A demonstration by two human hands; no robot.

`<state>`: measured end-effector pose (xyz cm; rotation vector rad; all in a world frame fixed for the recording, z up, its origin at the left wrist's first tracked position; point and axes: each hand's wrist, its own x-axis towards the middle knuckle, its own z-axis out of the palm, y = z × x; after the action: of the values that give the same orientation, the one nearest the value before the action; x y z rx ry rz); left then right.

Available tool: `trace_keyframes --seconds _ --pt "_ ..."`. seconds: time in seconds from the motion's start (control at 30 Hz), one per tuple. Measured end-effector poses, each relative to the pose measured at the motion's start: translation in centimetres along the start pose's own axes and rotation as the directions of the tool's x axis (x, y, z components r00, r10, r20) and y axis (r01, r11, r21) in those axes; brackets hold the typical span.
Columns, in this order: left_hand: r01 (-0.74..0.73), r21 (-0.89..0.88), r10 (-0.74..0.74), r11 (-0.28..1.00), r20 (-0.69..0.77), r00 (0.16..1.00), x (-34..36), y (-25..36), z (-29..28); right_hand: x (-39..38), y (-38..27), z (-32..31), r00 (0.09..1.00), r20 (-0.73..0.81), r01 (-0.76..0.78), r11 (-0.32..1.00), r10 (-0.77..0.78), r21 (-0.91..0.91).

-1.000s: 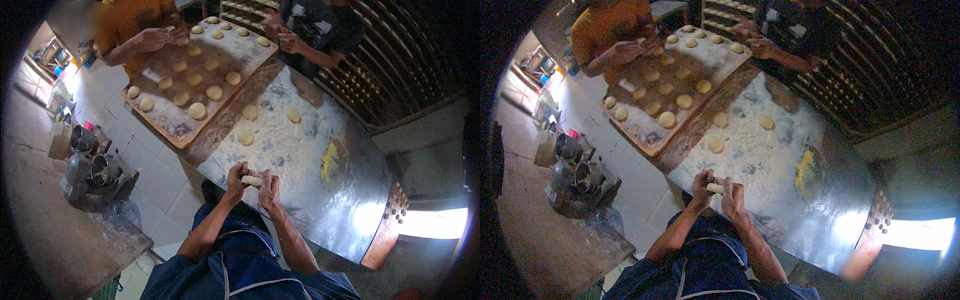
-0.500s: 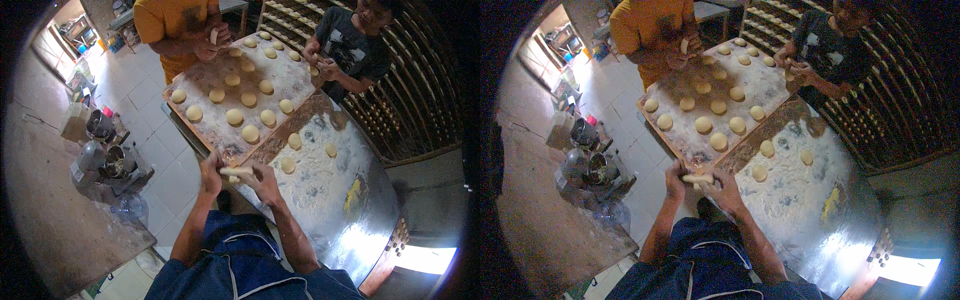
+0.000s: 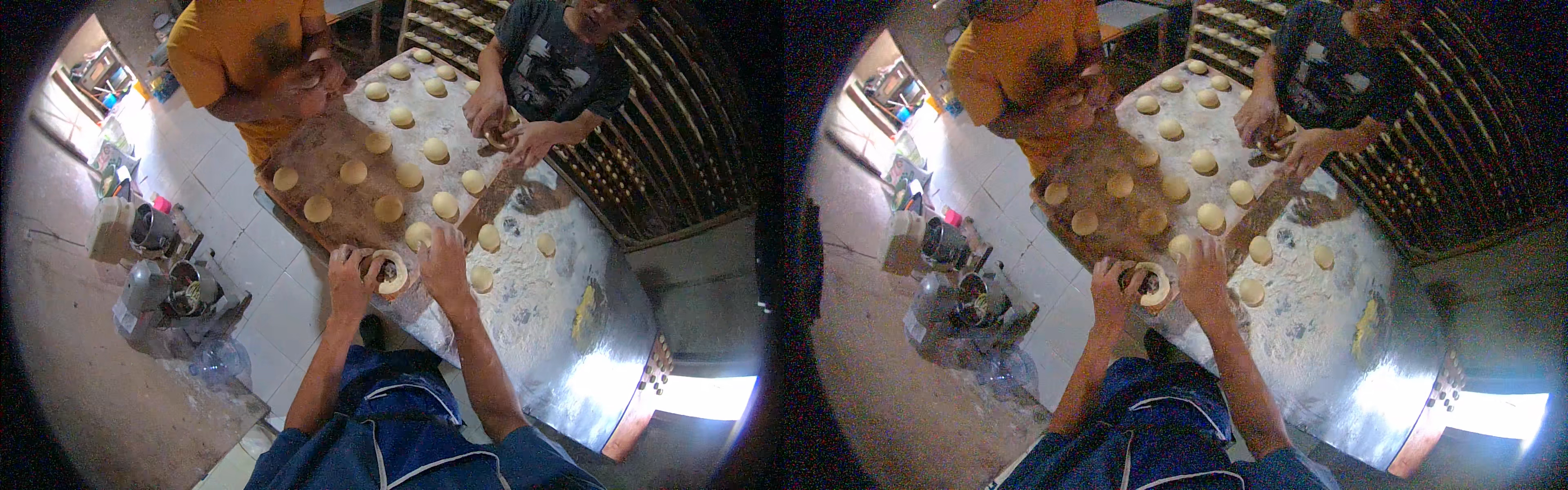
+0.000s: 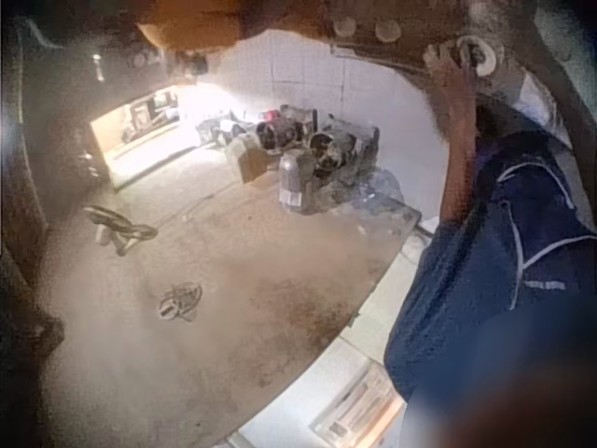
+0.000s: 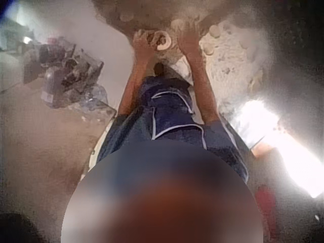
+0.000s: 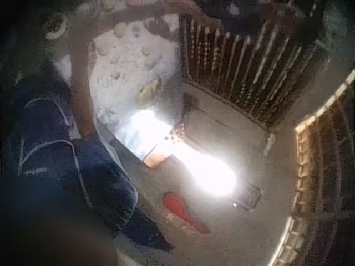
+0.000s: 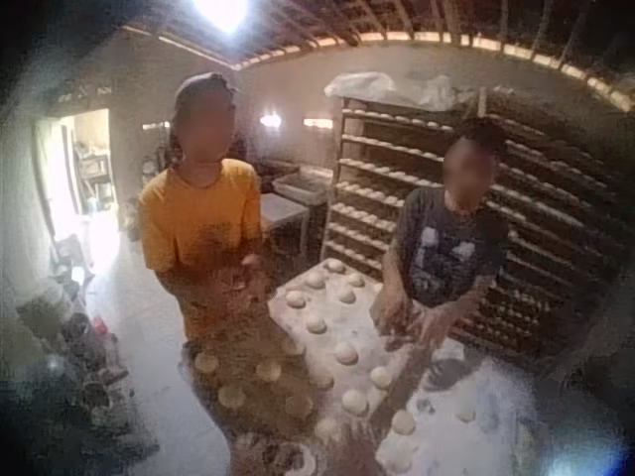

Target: The person shapes small dough balls into ring shapes by hand and places them on a wooden board. Two coworkers also shape dough and load trays onto a multi-tier rack in the background.

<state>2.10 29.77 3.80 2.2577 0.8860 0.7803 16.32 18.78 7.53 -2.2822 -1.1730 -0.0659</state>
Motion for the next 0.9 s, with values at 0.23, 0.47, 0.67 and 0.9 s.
trace_keyframes --seconds 0.23,0.47,0.67,0.9 --pt "-0.139 -0.010 0.139 0.990 0.013 0.990 -0.2 -0.2 -0.4 -1.6 -2.3 0.6 0.957 0.287 -0.062 0.992 0.029 0.109" --pt "0.436 -0.703 -0.229 0.562 0.374 0.899 -1.5 0.3 -3.8 -5.6 -1.1 0.5 0.990 0.083 0.098 0.982 -0.113 0.161" --pt "-0.139 -0.120 0.167 0.983 0.265 0.950 -3.8 1.6 -3.1 -8.4 -2.1 1.5 0.996 0.068 -0.064 0.979 0.051 0.191" --pt "0.156 -0.292 -0.058 0.944 0.319 0.946 -3.8 -0.6 -3.0 -6.9 -2.9 1.4 0.982 0.148 -0.150 0.969 0.121 0.199"
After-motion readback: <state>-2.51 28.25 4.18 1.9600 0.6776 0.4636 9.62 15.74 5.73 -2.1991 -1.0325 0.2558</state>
